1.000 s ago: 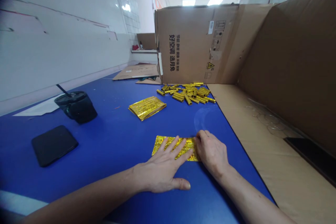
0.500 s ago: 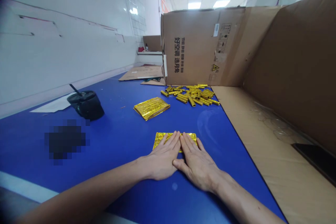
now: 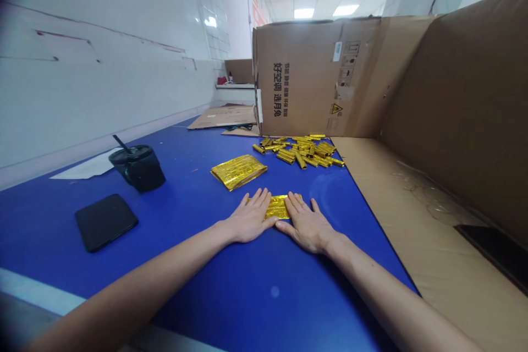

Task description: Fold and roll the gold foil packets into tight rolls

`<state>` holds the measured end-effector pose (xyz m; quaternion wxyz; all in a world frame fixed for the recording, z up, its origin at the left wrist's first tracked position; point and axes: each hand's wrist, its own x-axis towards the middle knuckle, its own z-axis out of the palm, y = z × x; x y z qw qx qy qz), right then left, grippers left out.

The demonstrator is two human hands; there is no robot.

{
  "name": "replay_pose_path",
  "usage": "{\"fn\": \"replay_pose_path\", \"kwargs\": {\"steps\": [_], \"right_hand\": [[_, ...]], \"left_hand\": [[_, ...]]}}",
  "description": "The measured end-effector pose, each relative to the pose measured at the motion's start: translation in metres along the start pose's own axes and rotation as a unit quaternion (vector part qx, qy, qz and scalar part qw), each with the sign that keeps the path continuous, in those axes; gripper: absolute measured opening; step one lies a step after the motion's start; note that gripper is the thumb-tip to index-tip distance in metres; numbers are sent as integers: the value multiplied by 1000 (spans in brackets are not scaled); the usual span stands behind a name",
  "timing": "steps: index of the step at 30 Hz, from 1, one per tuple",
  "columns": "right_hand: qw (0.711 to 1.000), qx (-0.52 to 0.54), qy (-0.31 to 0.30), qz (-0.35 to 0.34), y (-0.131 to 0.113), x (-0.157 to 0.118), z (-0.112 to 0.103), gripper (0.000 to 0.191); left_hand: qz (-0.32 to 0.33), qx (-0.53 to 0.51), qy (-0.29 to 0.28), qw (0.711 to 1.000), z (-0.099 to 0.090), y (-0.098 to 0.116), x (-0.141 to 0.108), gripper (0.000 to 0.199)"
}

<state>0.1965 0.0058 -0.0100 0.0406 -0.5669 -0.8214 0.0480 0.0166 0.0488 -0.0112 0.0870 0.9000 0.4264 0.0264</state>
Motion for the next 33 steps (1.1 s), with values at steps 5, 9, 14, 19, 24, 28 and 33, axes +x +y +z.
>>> {"fn": "replay_pose_path", "kwargs": {"steps": [5, 9, 14, 19, 24, 28, 33], "right_hand": [[997, 41, -9, 67, -5, 21, -12, 75], [997, 70, 0, 36, -32, 42, -16, 73], [992, 120, 7, -32, -47, 50, -1, 73], [998, 54, 1, -27, -16, 43, 6, 73], [1000, 18, -1, -3, 2, 38, 4, 73], [1000, -9, 2, 6, 0, 38, 5, 72], [1000, -20, -12, 9, 1, 38, 7, 67]], "left_hand": [[-9, 13, -13, 1000, -3, -4, 6, 75], [15, 39, -22, 999, -4, -2, 7, 63], [16, 56, -32, 998, -5, -3, 7, 59], [-2, 25, -32, 999, -6, -5, 8, 69], [10, 11, -29, 999, -7, -14, 11, 70], [-6, -23, -86, 996, -17, -15, 17, 65], [28, -25, -1, 999, -21, 29, 19, 82]]}}
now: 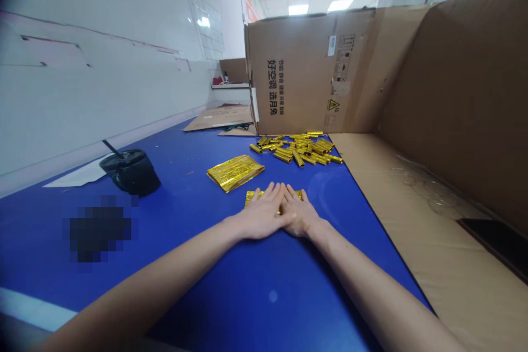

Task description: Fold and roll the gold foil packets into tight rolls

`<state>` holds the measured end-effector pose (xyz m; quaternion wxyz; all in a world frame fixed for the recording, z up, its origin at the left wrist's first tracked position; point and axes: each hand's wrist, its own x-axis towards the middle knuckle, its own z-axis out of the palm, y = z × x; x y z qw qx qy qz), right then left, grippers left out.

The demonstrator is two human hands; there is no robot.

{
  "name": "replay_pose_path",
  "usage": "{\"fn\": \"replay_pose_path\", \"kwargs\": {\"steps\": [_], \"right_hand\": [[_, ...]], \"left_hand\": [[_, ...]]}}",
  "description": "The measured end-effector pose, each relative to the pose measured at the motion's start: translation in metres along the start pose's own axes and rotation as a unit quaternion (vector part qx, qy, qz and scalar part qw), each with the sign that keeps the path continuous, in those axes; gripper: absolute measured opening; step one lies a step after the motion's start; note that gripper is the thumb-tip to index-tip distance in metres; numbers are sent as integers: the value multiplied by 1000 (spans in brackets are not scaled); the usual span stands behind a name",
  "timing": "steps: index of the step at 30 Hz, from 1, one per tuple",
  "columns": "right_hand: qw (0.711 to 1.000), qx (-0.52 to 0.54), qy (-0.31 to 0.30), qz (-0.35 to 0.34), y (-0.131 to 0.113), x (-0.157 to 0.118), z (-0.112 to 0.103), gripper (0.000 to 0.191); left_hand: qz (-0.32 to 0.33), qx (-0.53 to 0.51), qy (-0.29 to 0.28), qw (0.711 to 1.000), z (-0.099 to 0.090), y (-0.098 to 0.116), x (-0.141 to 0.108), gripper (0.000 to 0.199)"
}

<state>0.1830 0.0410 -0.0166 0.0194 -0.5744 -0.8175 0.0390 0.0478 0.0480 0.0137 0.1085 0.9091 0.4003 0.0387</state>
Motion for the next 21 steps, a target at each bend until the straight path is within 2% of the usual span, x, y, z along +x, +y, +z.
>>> {"fn": "replay_pose_path", "kwargs": {"steps": [2, 5, 9, 14, 15, 21], "right_hand": [[1000, -5, -5, 3, 3, -1, 1, 66], [1000, -8, -6, 12, 6, -2, 2, 66], [1000, -5, -6, 20, 5, -3, -1, 69], [999, -6, -1, 37, 0, -2, -3, 70], [999, -5, 2, 41, 1, -2, -3, 70], [992, -9, 16, 125, 26, -4, -2, 67]], "left_hand": [[19, 1, 30, 999, 5, 17, 2, 83], [19, -40, 11, 999, 12, 22, 6, 86], [0, -57, -7, 998, 16, 1, 10, 87], [34, -15, -46, 998, 13, -28, -2, 86], [33, -2, -40, 999, 12, -33, -6, 86], [22, 21, -28, 999, 12, -42, -16, 88]]}}
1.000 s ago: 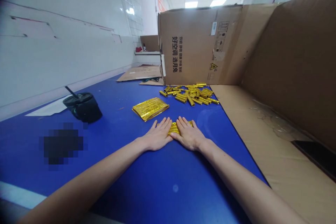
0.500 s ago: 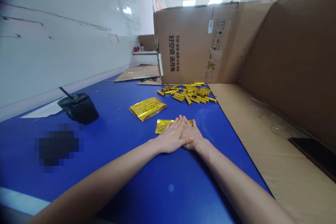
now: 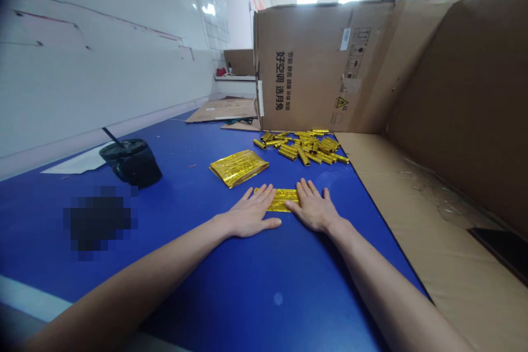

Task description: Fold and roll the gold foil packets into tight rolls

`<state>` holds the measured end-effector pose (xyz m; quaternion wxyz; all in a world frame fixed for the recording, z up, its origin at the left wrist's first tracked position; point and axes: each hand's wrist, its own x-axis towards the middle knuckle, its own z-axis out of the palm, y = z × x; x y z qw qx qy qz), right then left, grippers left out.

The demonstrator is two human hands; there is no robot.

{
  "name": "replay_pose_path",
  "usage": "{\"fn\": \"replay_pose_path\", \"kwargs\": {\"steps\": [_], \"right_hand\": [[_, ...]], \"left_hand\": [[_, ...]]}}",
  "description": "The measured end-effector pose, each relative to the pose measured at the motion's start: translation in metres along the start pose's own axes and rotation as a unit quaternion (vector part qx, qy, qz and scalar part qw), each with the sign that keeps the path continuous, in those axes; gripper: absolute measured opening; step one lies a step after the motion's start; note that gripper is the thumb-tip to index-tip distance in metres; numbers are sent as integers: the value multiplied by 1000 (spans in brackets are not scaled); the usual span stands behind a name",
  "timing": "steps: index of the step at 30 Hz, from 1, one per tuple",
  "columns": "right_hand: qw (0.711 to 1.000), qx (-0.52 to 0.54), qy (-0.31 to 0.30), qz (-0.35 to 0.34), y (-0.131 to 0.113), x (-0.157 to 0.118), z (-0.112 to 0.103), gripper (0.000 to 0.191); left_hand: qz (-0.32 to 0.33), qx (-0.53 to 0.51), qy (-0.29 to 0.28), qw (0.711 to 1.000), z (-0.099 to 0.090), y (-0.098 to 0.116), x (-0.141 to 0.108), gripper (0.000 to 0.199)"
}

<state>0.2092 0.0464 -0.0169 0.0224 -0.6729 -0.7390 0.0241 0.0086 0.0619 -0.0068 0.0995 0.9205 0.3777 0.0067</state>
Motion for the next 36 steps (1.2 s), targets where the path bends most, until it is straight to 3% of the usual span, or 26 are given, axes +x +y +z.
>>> {"fn": "replay_pose_path", "kwargs": {"steps": [5, 7, 8, 11, 13, 23, 27, 29, 32, 34, 36], "right_hand": [[993, -42, 59, 91, 4, -2, -5, 71], [989, -59, 130, 43, -10, -5, -6, 66], [990, -48, 132, 2, -19, -8, -6, 66], [989, 21, 33, -143, -42, -15, -4, 70], [986, 41, -8, -164, -47, -17, -4, 72], [998, -12, -24, -56, -9, -8, -5, 72], [998, -43, 21, 35, 0, -3, -4, 74], [995, -52, 68, 43, -6, -4, -4, 72], [992, -24, 105, -63, -29, -12, -6, 67], [986, 23, 44, -159, -45, -19, -7, 70], [981, 54, 3, -189, -52, -22, -8, 71]], "left_hand": [[2, -15, 8, 1000, 1, 3, 1, 89], [3, -19, 16, 1000, 3, 3, 2, 89], [4, -20, 20, 1000, 4, 2, 2, 87], [7, -18, 21, 1000, 5, 1, 3, 80], [5, -17, 19, 1000, 5, 1, 2, 78], [-8, -26, 12, 1000, -1, 1, -3, 88], [-8, -25, 10, 1000, -1, 0, -3, 87], [-8, -22, 11, 1000, -2, 0, -3, 86], [-6, -6, 7, 1000, -2, 0, -3, 80], [-6, 8, -2, 1000, -2, -1, -3, 74], [-7, 12, -8, 1000, -2, -2, -3, 72]]}}
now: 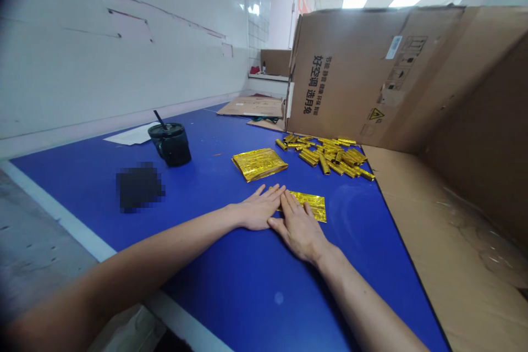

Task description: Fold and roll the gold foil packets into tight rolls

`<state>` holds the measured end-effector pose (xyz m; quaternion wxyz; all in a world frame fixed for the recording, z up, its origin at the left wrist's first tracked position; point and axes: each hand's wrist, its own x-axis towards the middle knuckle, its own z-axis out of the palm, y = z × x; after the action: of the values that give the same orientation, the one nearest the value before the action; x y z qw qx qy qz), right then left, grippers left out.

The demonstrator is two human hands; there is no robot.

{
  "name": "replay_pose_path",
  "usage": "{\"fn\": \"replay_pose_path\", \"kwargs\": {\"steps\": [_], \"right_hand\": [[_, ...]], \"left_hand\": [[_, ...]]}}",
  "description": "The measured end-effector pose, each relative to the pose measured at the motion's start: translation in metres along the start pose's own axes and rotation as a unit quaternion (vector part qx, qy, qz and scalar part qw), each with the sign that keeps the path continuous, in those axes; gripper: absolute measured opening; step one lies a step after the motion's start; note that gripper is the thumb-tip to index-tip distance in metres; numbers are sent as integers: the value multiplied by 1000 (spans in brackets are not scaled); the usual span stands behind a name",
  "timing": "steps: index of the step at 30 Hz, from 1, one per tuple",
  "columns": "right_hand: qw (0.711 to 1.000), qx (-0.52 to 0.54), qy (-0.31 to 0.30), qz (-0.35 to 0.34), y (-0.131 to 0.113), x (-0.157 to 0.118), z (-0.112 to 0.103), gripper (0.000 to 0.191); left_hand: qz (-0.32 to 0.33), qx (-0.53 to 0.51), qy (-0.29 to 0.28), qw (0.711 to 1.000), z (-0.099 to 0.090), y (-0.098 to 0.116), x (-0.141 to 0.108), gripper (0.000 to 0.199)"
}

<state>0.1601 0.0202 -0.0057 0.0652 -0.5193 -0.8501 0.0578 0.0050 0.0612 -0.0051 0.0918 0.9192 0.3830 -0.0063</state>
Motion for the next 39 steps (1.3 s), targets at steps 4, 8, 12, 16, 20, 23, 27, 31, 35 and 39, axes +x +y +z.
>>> {"fn": "replay_pose_path", "kwargs": {"steps": [4, 8, 12, 16, 20, 23, 27, 31, 35, 39], "right_hand": [[999, -12, -29, 41, 18, -1, -1, 71], [991, -56, -26, 119, 43, -2, -1, 71], [989, -70, -18, 131, 48, -3, 2, 74], [990, -65, -9, 126, 46, -2, 3, 77], [991, -60, -3, 120, 44, -2, 0, 80], [993, -52, -5, 106, 43, -2, -2, 81], [993, -49, -4, 104, 40, -3, -3, 82], [994, -46, 5, 103, 40, -3, -2, 81], [994, -40, 25, 103, 42, -3, -1, 78], [993, -13, 56, 99, 43, -2, 1, 64]], "left_hand": [[3, -28, 8, 1000, 0, -1, -1, 81], [2, -43, 4, 999, -1, -2, -1, 86], [-7, -39, 8, 999, 0, -1, -2, 85], [-18, -11, 68, 997, -1, 3, -2, 76], [17, 0, 128, 992, -5, 5, -3, 49], [26, -9, 134, 991, -7, 3, -3, 36], [18, -10, 142, 990, -6, 0, -2, 33], [19, -4, 140, 990, -5, 0, -2, 28], [18, 15, 154, 988, -6, 2, -3, 25], [5, 17, 161, 987, -7, 3, -3, 21]]}}
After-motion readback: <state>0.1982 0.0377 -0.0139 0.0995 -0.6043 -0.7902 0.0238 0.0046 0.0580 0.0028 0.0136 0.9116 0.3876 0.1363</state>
